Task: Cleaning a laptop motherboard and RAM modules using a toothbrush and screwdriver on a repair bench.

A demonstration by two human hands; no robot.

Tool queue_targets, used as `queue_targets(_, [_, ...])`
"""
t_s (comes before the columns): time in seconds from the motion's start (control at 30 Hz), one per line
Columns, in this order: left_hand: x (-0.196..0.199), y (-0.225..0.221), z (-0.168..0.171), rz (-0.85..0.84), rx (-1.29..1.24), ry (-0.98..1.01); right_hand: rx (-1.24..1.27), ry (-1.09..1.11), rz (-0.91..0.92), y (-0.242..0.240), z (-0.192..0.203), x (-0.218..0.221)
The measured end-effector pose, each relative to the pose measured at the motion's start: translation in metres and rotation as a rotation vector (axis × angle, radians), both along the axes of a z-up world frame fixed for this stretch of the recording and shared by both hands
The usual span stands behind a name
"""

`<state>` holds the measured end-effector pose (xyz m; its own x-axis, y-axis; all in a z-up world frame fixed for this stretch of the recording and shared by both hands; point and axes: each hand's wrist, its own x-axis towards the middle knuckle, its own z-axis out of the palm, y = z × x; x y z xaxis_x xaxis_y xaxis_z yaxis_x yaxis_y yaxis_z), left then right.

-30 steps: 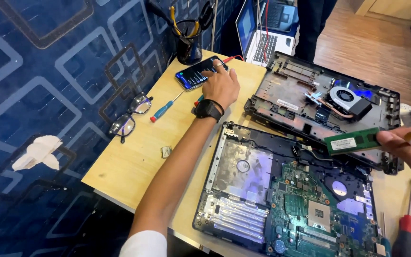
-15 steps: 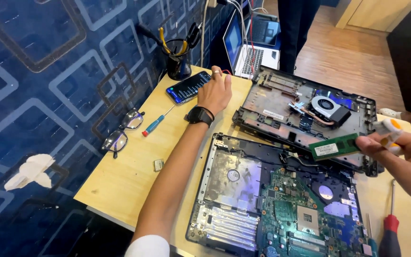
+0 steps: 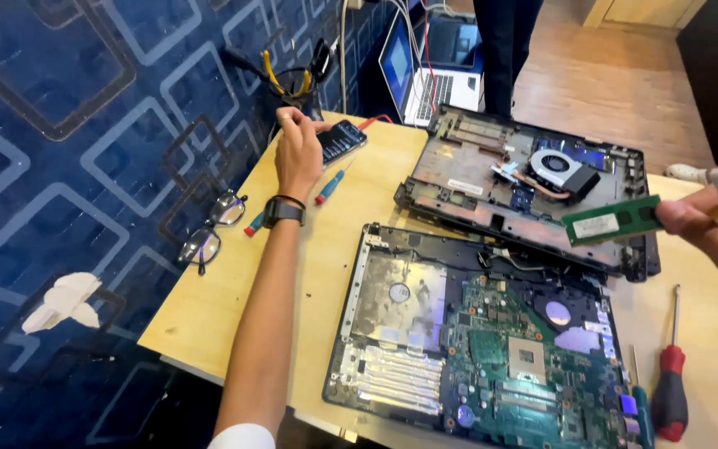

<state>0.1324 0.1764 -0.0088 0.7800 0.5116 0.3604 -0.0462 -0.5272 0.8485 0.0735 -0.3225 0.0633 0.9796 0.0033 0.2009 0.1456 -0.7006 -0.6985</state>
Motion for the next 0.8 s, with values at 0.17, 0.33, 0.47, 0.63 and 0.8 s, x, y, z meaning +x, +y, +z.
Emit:
queue_targets(0.17, [-0.011, 0.016, -0.008, -0.104, 0.12, 0.068, 0.036, -0.094, 0.107, -0.005, -0.003, 0.004])
queue_targets(0.33, [-0.016, 0.015, -0.009, -0.125, 0.185, 0.168, -0.131, -0.074, 0.104, -0.021, -0.017, 0.022])
queue_targets(0.47, [-0.015, 0.027, -0.021, -0.15, 0.194, 0.149, -0.331, -0.163, 0.156, -0.043, -0.036, 0.051])
queue_targets(0.63, [-0.018, 0.027, -0.015, -0.161, 0.212, 0.1, -0.089, -0.118, 0.157, -0.031, -0.028, 0.031])
queue_targets(0.8, [-0.008, 0.026, -0.027, -0.186, 0.299, 0.128, -0.01, -0.128, 0.141, -0.014, -0.006, 0.004])
